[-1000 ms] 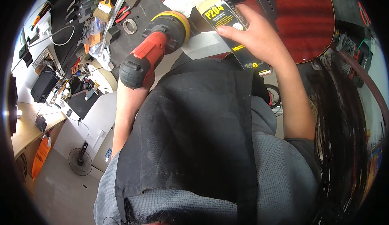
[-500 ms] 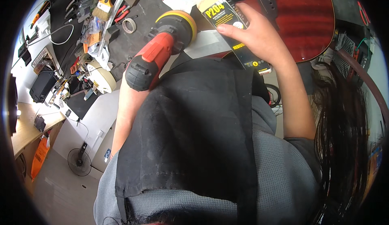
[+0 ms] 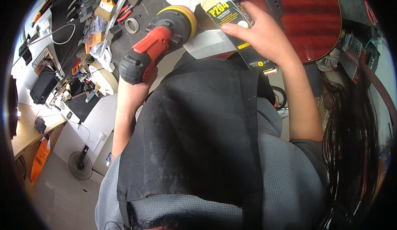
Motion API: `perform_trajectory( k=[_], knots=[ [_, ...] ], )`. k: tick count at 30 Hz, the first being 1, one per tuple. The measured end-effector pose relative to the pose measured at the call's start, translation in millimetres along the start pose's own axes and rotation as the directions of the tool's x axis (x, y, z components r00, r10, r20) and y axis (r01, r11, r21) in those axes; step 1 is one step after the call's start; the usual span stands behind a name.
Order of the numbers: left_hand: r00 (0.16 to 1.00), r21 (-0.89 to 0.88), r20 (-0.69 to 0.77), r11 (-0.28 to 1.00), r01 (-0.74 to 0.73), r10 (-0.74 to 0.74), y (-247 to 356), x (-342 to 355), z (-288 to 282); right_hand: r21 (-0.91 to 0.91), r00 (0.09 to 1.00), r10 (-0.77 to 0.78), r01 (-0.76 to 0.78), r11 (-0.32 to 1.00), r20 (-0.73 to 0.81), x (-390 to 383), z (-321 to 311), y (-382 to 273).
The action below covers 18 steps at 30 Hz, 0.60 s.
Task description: The person uses a red orbital sander to smooth the surface of a red acoustic guitar. They hold a sanding block in their other hand while moving the sander along the guitar's body and neck. The guitar is placed on a workbench in a workshop environment.
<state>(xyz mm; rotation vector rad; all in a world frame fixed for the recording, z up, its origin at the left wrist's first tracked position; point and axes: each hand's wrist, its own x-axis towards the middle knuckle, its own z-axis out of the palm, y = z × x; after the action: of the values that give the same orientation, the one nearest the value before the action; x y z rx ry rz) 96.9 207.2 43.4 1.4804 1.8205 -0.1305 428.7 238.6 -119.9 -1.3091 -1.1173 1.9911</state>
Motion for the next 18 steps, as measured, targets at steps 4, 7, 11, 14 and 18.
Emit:
perform_trajectory(
  k=[4, 7, 11, 14, 18],
  knots=[
    [0.999, -0.024, 0.024, 0.999, 0.048, -0.047, 3.5, 0.9, 1.7, 0.012, 1.000, -0.004, 0.005, 1.000, -0.006, -0.5, 1.7, -0.2],
    [1.000, -0.033, -0.025, 0.999, 0.002, -0.003, 7.3, -0.6, 4.1, 0.011, 1.000, -0.004, 0.004, 1.000, 0.001, -0.7, 1.5, -1.3],
    [1.000, 0.010, 0.018, 1.000, 0.012, -0.013, 14.1, -3.6, 5.8, -0.006, 1.000, -0.016, 0.016, 1.000, -0.021, -2.3, 2.1, -3.0],
    [0.998, 0.013, 0.061, 1.000, 0.016, -0.016, 10.1, 0.1, 5.4, 0.000, 0.999, -0.029, 0.029, 1.000, -0.038, -1.8, 3.1, -1.0],
    [0.998, 0.026, 0.047, 0.999, 0.039, -0.041, 15.1, -3.0, 5.6, -0.003, 0.998, -0.031, 0.031, 1.000, -0.052, -1.3, 3.6, -0.2]
  ],
)
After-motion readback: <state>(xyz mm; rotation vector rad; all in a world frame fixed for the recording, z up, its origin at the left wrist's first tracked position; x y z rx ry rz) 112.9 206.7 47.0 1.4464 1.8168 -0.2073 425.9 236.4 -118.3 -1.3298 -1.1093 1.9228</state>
